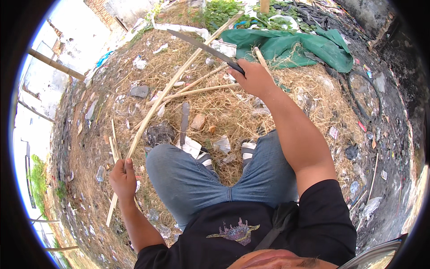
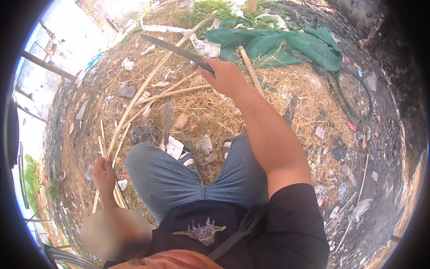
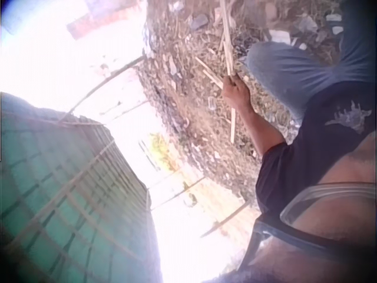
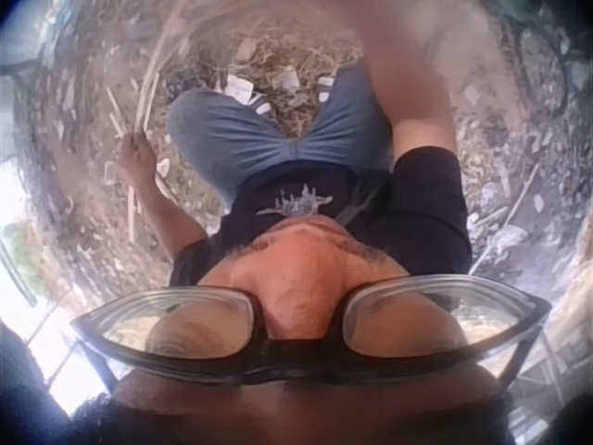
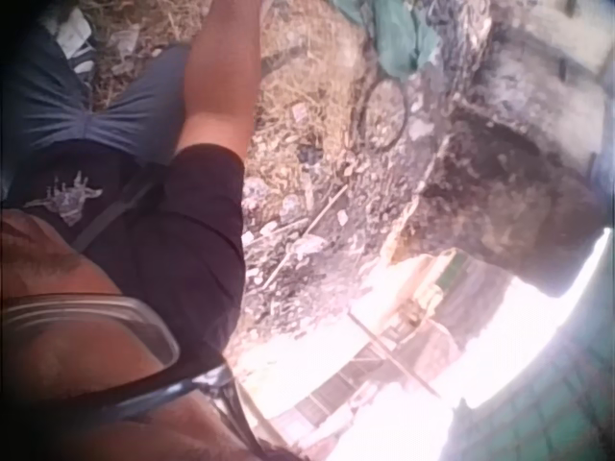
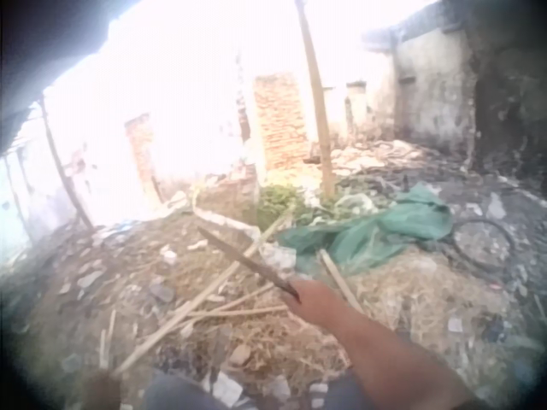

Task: The person sits on the ground and uses a large knife to shave thin strips from a long bamboo pole. They hold the pole with one hand and repeatedly scrape the blade along its length to remove the outer layer, creating a pile of bamboo shavings.

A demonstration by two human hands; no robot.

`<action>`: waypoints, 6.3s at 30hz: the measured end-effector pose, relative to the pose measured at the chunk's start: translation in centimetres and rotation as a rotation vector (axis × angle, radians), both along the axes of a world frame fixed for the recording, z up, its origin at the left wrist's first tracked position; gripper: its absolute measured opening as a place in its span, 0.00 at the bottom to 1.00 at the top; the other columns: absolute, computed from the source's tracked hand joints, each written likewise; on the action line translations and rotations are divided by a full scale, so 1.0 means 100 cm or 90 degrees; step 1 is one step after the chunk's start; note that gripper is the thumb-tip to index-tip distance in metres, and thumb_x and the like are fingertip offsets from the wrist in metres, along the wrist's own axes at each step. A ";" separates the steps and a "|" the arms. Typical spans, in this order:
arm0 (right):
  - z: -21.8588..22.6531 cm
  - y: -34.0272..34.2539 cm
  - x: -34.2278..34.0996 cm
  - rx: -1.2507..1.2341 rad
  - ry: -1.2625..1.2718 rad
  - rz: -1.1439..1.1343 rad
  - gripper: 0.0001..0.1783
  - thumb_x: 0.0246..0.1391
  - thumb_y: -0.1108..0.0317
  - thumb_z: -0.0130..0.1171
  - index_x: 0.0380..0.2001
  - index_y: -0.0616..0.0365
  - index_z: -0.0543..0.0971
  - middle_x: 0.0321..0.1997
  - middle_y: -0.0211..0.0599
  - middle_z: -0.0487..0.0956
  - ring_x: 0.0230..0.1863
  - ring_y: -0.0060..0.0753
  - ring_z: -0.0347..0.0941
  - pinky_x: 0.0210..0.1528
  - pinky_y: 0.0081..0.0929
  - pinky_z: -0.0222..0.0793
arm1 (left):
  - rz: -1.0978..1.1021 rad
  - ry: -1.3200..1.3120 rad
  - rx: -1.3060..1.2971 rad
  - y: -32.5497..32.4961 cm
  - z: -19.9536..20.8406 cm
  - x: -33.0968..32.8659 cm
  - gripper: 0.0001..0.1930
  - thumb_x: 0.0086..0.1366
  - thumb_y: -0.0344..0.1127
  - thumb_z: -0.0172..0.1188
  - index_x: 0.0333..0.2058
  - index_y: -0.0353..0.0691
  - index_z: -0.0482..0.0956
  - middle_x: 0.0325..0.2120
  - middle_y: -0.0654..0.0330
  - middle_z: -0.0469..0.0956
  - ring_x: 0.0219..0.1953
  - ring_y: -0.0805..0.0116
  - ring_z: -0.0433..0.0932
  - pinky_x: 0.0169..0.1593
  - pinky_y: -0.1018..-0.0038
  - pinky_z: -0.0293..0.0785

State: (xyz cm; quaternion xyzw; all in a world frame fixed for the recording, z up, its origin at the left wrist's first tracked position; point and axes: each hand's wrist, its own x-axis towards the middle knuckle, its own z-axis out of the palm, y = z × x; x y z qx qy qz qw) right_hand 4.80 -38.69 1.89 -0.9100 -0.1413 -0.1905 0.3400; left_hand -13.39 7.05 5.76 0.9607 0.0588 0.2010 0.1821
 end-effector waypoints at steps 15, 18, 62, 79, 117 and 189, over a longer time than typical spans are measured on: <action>-0.005 0.010 0.001 -0.071 0.054 0.056 0.23 0.66 0.45 0.59 0.35 0.55 0.77 0.28 0.48 0.81 0.34 0.57 0.80 0.37 0.51 0.73 | -0.013 -0.196 0.245 -0.002 -0.016 0.012 0.23 0.71 0.58 0.61 0.30 0.42 0.80 0.18 0.58 0.76 0.19 0.57 0.74 0.23 0.62 0.67; 0.009 0.040 -0.022 -0.119 -0.014 0.176 0.21 0.64 0.47 0.62 0.34 0.55 0.75 0.27 0.45 0.80 0.31 0.58 0.78 0.34 0.52 0.71 | -0.021 -0.211 0.241 -0.011 -0.019 0.014 0.23 0.71 0.58 0.61 0.30 0.42 0.79 0.19 0.59 0.76 0.19 0.58 0.75 0.23 0.62 0.67; 0.002 0.025 -0.005 -0.064 0.059 0.095 0.25 0.66 0.43 0.58 0.34 0.57 0.78 0.30 0.48 0.82 0.35 0.59 0.80 0.37 0.50 0.73 | -0.024 -0.027 0.092 -0.023 -0.006 0.013 0.22 0.75 0.49 0.57 0.26 0.38 0.73 0.17 0.51 0.71 0.19 0.51 0.69 0.26 0.59 0.63; -0.008 -0.011 0.014 0.113 0.136 -0.081 0.22 0.68 0.46 0.58 0.38 0.57 0.78 0.30 0.50 0.81 0.35 0.57 0.80 0.39 0.50 0.72 | -0.004 -0.020 0.095 -0.021 0.001 0.009 0.24 0.75 0.51 0.57 0.24 0.38 0.73 0.15 0.54 0.68 0.18 0.56 0.67 0.25 0.61 0.61; -0.009 -0.004 0.013 0.085 0.074 -0.013 0.26 0.70 0.43 0.54 0.36 0.58 0.76 0.29 0.51 0.80 0.34 0.59 0.79 0.38 0.50 0.71 | -0.031 0.009 0.002 -0.022 -0.006 0.013 0.27 0.76 0.52 0.56 0.23 0.37 0.69 0.14 0.55 0.66 0.17 0.59 0.63 0.24 0.62 0.59; 0.018 -0.052 -0.008 0.019 -0.104 -0.060 0.24 0.65 0.43 0.59 0.34 0.56 0.78 0.26 0.45 0.80 0.32 0.56 0.80 0.38 0.50 0.73 | -0.072 0.021 0.231 0.035 -0.048 0.092 0.22 0.73 0.51 0.61 0.51 0.38 0.85 0.48 0.46 0.84 0.42 0.50 0.84 0.47 0.51 0.81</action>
